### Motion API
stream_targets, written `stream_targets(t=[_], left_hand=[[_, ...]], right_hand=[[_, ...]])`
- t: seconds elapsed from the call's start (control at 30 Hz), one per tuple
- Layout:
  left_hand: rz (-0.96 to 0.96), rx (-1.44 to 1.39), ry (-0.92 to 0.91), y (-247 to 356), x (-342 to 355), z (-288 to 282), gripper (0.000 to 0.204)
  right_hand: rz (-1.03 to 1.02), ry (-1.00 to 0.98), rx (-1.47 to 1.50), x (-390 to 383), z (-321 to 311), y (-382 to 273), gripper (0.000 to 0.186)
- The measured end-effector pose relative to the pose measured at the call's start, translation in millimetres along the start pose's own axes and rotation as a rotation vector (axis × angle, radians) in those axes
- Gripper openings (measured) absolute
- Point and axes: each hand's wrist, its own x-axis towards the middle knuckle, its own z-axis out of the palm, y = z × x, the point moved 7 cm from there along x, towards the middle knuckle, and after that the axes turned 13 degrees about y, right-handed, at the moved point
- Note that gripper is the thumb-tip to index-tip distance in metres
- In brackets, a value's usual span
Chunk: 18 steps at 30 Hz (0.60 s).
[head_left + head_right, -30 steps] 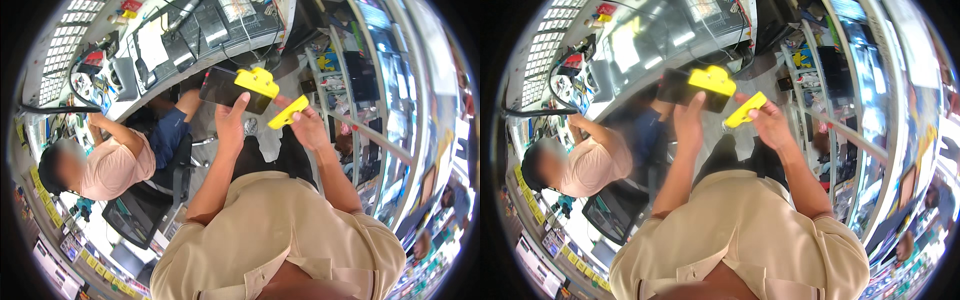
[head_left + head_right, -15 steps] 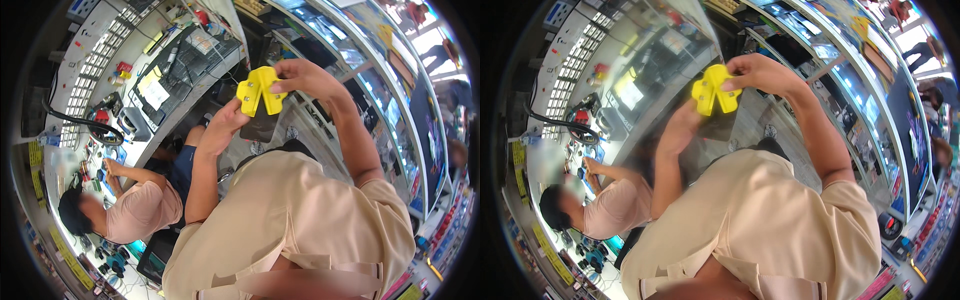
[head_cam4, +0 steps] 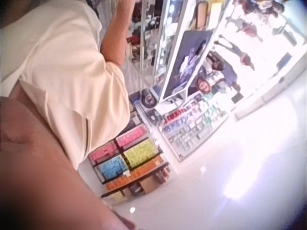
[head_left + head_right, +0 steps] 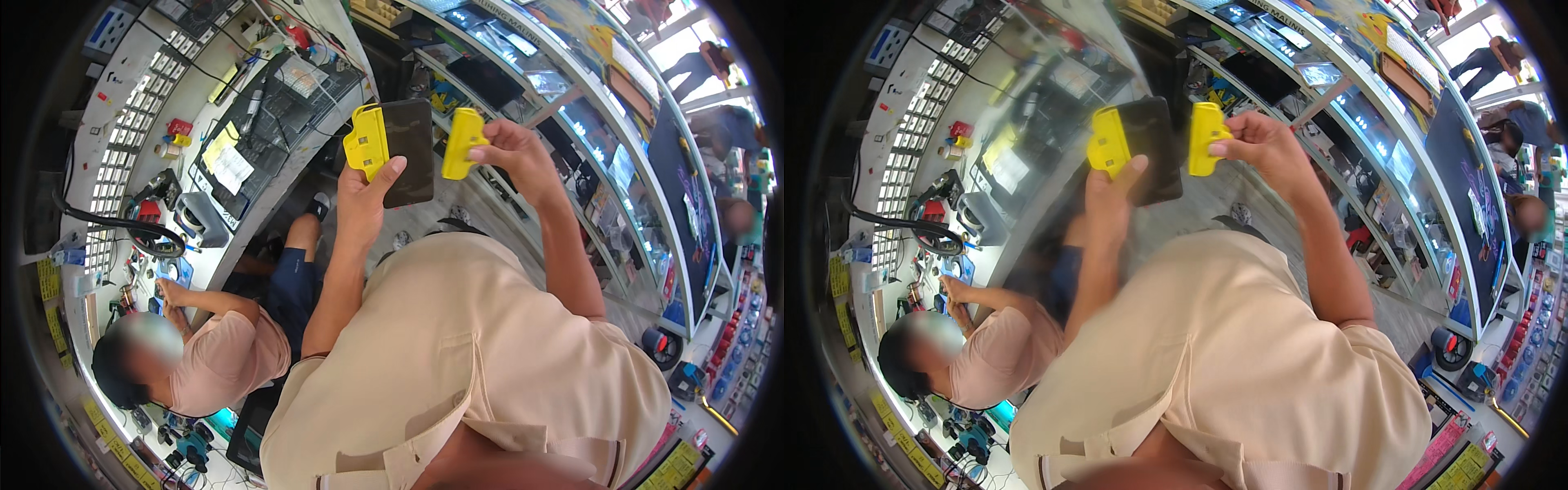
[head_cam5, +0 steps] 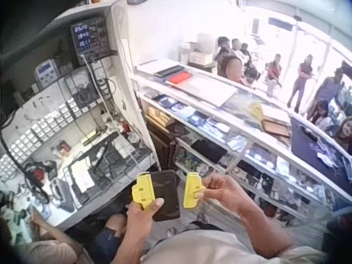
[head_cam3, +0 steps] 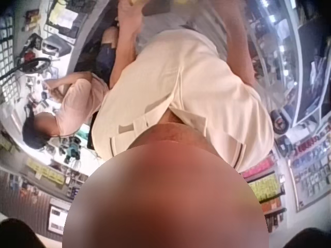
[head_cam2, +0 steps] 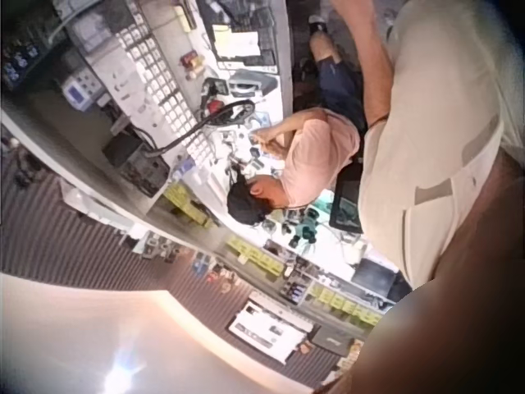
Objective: The person applies adhesive to the edges of a smartphone, places it into a yellow clamping tool, and secures it in a blue press. The person then handles a phone case and a receipt, handing the receipt to a customer.
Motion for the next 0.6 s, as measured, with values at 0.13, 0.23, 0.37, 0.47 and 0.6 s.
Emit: stream_targets(t=[0.13,0.23,0.37,0.47,0.6], left_hand=[[0.052,0.011,-0.035,5,-3,12,0.032],[0.085,0.003,-0.061,9,-4,18,0.032],[0.087,0.098,-0.078,7,3,13,0.034],[-0.058,0.063,-0.079,-12,15,-1,0.037],[-0.174,0.098,0.154,-60,30,-31,0.046]], right_hand=[[-0.05,-0.103,0.031,8,16,0,0.023],[-0.082,-0.158,0.044,14,24,-16,0.023],[-0.043,-0.185,-0.057,19,40,-19,0.027],[0.072,-0.244,-0.09,22,57,7,0.044],[0.14,-0.309,0.021,48,47,72,0.072]])
